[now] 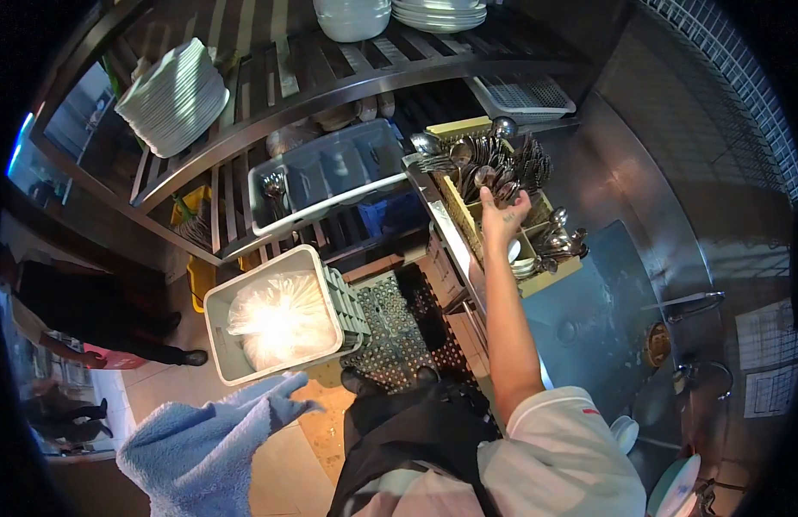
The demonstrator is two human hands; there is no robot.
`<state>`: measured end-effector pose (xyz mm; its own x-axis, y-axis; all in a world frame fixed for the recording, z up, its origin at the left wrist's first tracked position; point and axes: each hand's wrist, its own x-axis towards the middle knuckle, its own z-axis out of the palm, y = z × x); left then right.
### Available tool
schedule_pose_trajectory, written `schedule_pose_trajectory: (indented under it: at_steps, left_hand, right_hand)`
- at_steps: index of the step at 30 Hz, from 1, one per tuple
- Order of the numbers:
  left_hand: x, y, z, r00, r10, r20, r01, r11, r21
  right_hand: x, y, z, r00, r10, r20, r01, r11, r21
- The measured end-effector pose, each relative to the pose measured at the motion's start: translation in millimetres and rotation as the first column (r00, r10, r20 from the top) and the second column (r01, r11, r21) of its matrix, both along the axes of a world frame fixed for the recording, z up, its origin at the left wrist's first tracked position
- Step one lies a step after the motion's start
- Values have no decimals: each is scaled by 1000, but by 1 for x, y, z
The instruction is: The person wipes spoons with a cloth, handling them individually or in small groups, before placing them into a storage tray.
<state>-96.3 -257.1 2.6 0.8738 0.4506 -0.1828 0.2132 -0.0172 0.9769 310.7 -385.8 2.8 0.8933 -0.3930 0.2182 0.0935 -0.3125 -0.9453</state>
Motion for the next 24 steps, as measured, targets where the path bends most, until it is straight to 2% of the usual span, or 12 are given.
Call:
schedule_pose_trajectory:
  at_steps: [3, 5, 6, 8, 9, 10, 12, 15, 16, 18, 20, 24]
  left_hand:
    - [-6, -3, 1, 1000, 0, 14, -1, 999, 39]
    - [-6, 0, 1, 999, 5, 33, -7, 998, 64]
    - [-5, 3, 1, 999, 11, 47, -14, 997, 76]
    - [-2, 4, -2, 997, 23, 73, -29, 996, 84]
    - [-2, 4, -4, 996, 29, 79, -36, 996, 84]
    - [-5, 3, -6, 996, 34, 81, -41, 996, 83]
    - [-10, 2, -10, 997, 30, 76, -37, 996, 86]
    - [-7, 6, -13, 996, 6, 90, -16, 995, 100]
    - [-6, 9, -14, 996, 0, 93, -10, 994, 106]
    - [-5, 13, -17, 995, -14, 98, 2, 993, 117]
    - [-5, 21, -19, 994, -24, 103, 11, 991, 132]
    - [-3, 31, -23, 993, -35, 116, 17, 988, 154]
  right_hand:
    - [2, 14, 6, 1000, -14, 9, 13, 998, 69]
    - [0, 23, 18, 991, -133, -17, 134, 987, 90]
    - [-5, 25, 16, 979, -191, 73, 192, 981, -11]
    - [-25, 28, 11, 972, -98, 213, 107, 994, -35]
    - [-33, 33, 11, 954, 36, 299, -50, 998, 39]
    - [-34, 34, 15, 940, 272, 203, -307, 938, 164]
    - [-8, 49, -13, 908, 390, 152, -377, 920, -112]
    - [9, 66, -8, 954, 256, 157, -217, 949, -229]
    - [13, 70, -5, 954, 255, 158, -217, 950, -226]
    - [19, 76, 0, 978, 126, 169, -114, 990, -81]
    - [28, 77, 4, 978, 143, 154, -128, 986, -104]
    - [52, 83, 1, 973, 76, 217, -33, 980, -198]
